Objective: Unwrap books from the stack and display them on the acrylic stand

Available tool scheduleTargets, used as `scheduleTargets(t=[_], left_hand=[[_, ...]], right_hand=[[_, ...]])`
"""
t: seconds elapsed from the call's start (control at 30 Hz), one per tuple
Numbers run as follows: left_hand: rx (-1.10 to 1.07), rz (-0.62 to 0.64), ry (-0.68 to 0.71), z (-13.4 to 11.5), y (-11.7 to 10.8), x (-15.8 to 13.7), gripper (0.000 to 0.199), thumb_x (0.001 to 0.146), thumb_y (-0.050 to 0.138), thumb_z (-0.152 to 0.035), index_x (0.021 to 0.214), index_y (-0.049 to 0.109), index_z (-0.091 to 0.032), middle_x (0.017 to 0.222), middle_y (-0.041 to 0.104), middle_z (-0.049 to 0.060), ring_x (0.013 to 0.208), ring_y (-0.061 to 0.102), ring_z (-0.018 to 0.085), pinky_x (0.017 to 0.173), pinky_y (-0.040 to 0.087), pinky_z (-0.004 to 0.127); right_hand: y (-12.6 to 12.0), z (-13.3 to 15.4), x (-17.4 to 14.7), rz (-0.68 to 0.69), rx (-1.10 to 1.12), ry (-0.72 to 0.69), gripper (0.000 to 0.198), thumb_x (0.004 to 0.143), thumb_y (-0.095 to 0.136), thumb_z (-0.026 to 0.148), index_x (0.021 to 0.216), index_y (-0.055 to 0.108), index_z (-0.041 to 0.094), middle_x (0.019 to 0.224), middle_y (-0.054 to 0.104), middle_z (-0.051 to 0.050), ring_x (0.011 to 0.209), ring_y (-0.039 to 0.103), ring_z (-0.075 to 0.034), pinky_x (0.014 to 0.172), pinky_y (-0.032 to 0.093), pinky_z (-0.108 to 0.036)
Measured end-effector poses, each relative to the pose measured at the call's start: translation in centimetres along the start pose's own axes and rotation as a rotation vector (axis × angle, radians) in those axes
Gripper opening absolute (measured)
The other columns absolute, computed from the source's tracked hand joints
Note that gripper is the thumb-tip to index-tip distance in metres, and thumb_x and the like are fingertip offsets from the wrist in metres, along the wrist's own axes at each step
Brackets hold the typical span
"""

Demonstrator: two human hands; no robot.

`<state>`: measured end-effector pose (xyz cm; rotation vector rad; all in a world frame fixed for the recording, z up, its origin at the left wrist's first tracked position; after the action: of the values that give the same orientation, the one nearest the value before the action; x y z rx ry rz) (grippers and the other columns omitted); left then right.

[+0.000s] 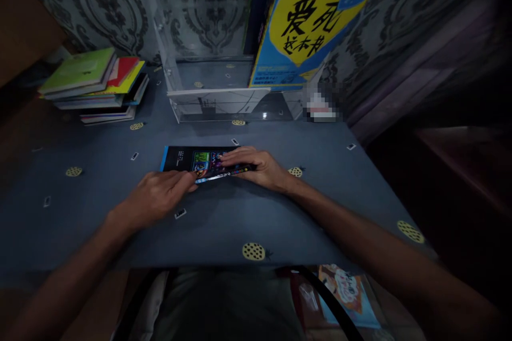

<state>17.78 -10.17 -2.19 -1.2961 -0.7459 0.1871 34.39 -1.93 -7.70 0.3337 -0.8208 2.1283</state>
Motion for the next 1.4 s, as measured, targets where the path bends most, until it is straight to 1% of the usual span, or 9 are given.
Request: scheduleTargets(t=[0.27,0.43,0.6,0.73,0.87,1.0,1.13,1.3,1.4], left_hand=[[-0.101,-0.166,-0.064,0.4,-3.1,0.4,0.018,0.106,0.040,-0.020,0.101,0.057,-0.018,0.066,0.065,-0.003,0.051,0.061,0.009,0.053,0.044,0.019],[-0.078,-0.270,-0.180,1.2,-5.1,0.5,0.019,0.102,0.043,-0.017,0.094,0.059,-0.022,0.055,0.055,-0.007,0.044,0.052,0.009,0.050,0.039,0.021],[-0.327,-0.498,-0.539,3.2,-6.3,-0.3,0.027,0.101,0.045,-0.030,0.076,0.054,-0.023,0.056,0.045,-0.006,0.045,0.040,0.011,0.047,0.033,0.024],[-0.811,-0.590,-0.921,5.5,-2.9,-1.3,0.041,0.095,0.054,-0.051,0.067,0.047,-0.022,0.059,0.041,-0.004,0.052,0.037,0.011,0.048,0.034,0.023],[-1.279,-0.409,-1.161,6.5,2.6,-2.2,0.045,0.075,0.073,-0.061,0.073,0.053,-0.020,0.060,0.050,-0.006,0.052,0.045,0.010,0.048,0.041,0.021],[-1.295,-0.010,-1.201,7.0,5.8,-4.2,0.054,0.067,0.072,-0.070,0.071,0.052,-0.021,0.054,0.053,-0.005,0.045,0.051,0.012,0.042,0.042,0.022],[-1.001,0.304,-1.052,7.6,6.2,-5.3,0.051,0.079,0.054,-0.073,0.069,0.048,-0.023,0.052,0.058,-0.002,0.040,0.053,0.014,0.040,0.038,0.024],[-0.301,0.325,-0.822,7.8,3.1,-3.1,0.039,0.097,0.036,-0.049,0.076,0.056,-0.022,0.064,0.066,0.005,0.062,0.064,0.023,0.061,0.042,0.031],[-0.111,0.405,-0.765,6.1,2.2,-1.8,0.036,0.100,0.035,-0.042,0.097,0.064,-0.021,0.077,0.072,0.007,0.070,0.068,0.026,0.063,0.039,0.033]], right_hand=[[-1.4,-1.0,-0.2,-0.131,0.094,0.247,0.029,0.079,0.083,0.041,0.103,0.079,0.024,0.106,0.079,-0.004,0.102,0.073,-0.022,0.097,0.056,-0.041],[-2.0,-2.0,-0.6,-0.380,0.444,0.377,0.043,0.064,0.090,0.049,0.094,0.077,0.022,0.089,0.078,0.000,0.082,0.073,-0.017,0.084,0.060,-0.033],[-0.3,-1.3,-0.4,-0.378,0.732,0.398,0.036,0.064,0.091,0.048,0.082,0.075,0.021,0.075,0.075,0.002,0.068,0.068,-0.012,0.075,0.059,-0.028],[0.9,0.2,-0.1,-0.268,0.816,0.435,0.036,0.067,0.090,0.050,0.078,0.075,0.018,0.067,0.071,0.003,0.055,0.061,-0.007,0.053,0.053,-0.019],[1.4,-0.2,-0.4,-0.237,0.849,0.569,0.042,0.068,0.088,0.052,0.080,0.072,0.015,0.064,0.068,0.003,0.046,0.056,-0.005,0.039,0.045,-0.016],[2.4,-1.6,-1.0,-0.132,0.788,0.712,0.052,0.063,0.088,0.059,0.077,0.069,0.013,0.064,0.069,0.001,0.047,0.059,-0.007,0.039,0.047,-0.017],[3.3,-1.9,-1.4,-0.018,0.669,0.786,0.059,0.060,0.085,0.067,0.079,0.067,0.014,0.066,0.070,0.000,0.049,0.061,-0.009,0.042,0.049,-0.019],[2.0,-1.5,-1.8,0.099,0.272,0.831,0.049,0.081,0.070,0.064,0.067,0.055,0.019,0.051,0.061,0.003,0.040,0.054,-0.009,0.039,0.039,-0.020],[0.1,-0.6,-1.3,0.071,-0.104,0.707,0.043,0.093,0.060,0.048,0.062,0.054,0.019,0.049,0.056,0.004,0.042,0.049,-0.008,0.045,0.034,-0.020]])
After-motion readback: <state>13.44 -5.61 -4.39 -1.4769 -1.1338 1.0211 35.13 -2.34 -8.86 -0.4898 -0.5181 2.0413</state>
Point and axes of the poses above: each hand's wrist, its own x-axis towards the middle knuckle, its own y-axis out of the palm, z = x × y, the point moved 8 cm from there along x, towards the middle knuckle
